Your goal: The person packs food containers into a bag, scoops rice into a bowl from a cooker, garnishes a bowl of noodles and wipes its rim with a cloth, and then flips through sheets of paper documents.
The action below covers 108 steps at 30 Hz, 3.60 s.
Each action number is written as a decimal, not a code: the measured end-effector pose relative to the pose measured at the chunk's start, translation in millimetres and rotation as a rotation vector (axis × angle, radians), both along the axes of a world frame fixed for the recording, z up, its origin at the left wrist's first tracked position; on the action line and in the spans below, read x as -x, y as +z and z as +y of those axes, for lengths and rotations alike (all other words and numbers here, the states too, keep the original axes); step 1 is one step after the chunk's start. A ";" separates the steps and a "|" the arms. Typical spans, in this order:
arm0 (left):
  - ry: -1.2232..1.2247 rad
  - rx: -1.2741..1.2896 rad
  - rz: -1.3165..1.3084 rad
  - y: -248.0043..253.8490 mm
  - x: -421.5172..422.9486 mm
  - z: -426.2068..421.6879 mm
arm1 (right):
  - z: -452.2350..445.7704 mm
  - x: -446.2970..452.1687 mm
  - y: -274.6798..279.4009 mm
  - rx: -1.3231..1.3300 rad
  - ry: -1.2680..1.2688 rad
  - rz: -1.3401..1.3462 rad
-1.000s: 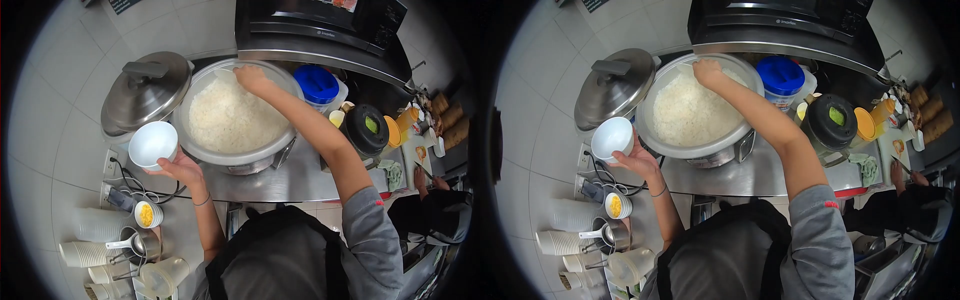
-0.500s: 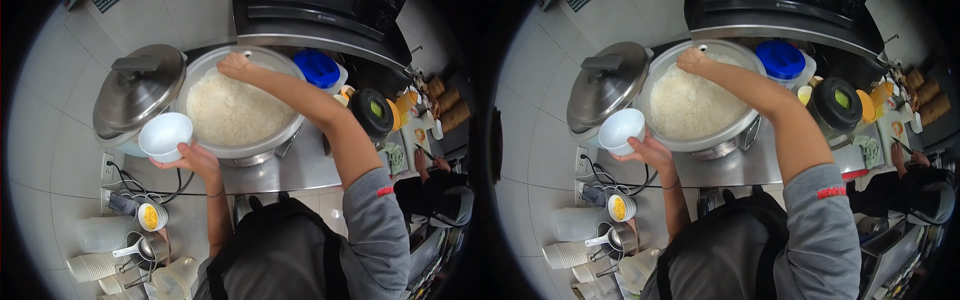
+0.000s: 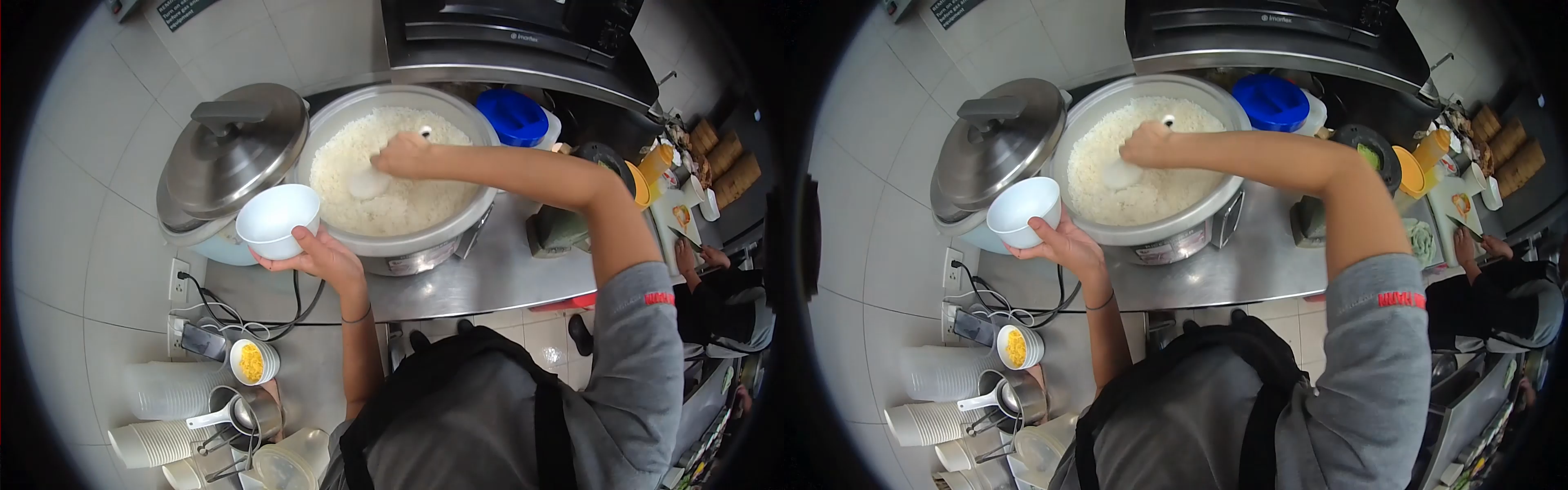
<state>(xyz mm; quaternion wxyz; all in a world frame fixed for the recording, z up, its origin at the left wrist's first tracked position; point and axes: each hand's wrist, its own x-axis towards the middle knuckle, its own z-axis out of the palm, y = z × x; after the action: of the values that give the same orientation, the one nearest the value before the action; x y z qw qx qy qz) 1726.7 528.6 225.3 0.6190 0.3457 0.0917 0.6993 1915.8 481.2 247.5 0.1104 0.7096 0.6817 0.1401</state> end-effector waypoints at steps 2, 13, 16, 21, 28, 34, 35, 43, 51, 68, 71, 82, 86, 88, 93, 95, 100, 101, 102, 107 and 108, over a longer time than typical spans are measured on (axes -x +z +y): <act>-0.017 0.002 0.005 2.1 -1.1 0.9 | 26.8 -31.7 8.5 -0.170 -0.132 0.042; 0.110 -0.045 0.165 5.2 -7.7 2.3 | 84.2 -43.3 3.0 -0.035 0.029 -0.150; 0.098 -0.047 0.123 4.3 -8.9 3.7 | 75.4 -35.3 -3.8 -0.060 0.090 -0.191; 0.093 -0.072 0.112 3.3 -8.3 5.0 | 49.1 -12.1 -17.4 -0.080 0.189 -0.148; 0.103 -0.083 0.145 3.5 -6.3 4.5 | 0.5 11.9 -13.2 0.036 0.181 0.006; 0.043 -0.048 0.104 6.0 -3.2 -2.7 | 42.5 -82.8 -1.3 -0.266 -0.124 0.024; 0.058 -0.047 0.140 5.3 -3.5 -4.1 | 56.3 -104.0 -11.0 -0.311 -0.221 0.010; 0.116 -0.094 0.181 8.6 -7.3 -5.7 | 51.4 -54.5 -11.6 -0.097 -0.180 -0.313; 0.126 -0.084 0.191 12.0 -5.5 -7.7 | 12.6 -8.1 -17.8 -0.019 -0.036 -0.250; 0.171 -0.171 0.267 3.6 -3.8 -5.1 | -26.9 33.0 0.3 0.022 -0.075 0.090; 0.199 -0.196 0.283 2.1 -5.3 -2.7 | -45.1 31.4 12.0 0.148 -0.076 0.277; -0.172 -0.248 0.372 33.6 30.4 -9.0 | -52.3 -25.3 38.1 0.385 -0.321 0.743; -0.313 -0.184 0.359 48.4 31.3 -11.9 | -45.4 -38.8 72.3 0.190 -0.404 0.674; -0.479 -0.137 0.348 43.0 17.3 -10.2 | -40.5 -38.7 89.7 0.128 -0.415 0.629; -0.652 0.133 0.267 36.1 -39.5 -14.9 | -41.1 -2.8 102.9 -0.330 -0.393 0.447; -0.676 0.228 0.213 36.2 -56.2 -9.8 | -44.9 17.5 90.7 -0.351 -0.323 0.376; -0.937 0.355 0.030 26.9 -55.7 11.3 | -53.9 19.8 87.5 -0.449 -0.189 0.502; -0.935 0.360 0.030 26.2 -50.9 15.5 | -54.0 13.3 95.1 -0.423 -0.236 0.704; -0.972 0.382 0.026 25.8 -43.7 17.5 | -51.2 3.3 93.7 -0.427 -0.224 0.712; -1.055 0.415 0.027 23.2 -12.9 19.5 | -34.2 -21.9 47.4 -0.309 -0.543 0.624; -1.065 0.428 0.008 24.3 -10.4 18.7 | -25.2 -29.0 23.6 -0.261 -0.530 0.455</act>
<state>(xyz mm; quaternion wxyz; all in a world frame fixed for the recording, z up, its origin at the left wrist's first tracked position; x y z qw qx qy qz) 1737.1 547.3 249.6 0.9417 0.2136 0.0468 0.2558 1944.8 456.0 271.1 -0.1030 0.8824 0.4580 0.0313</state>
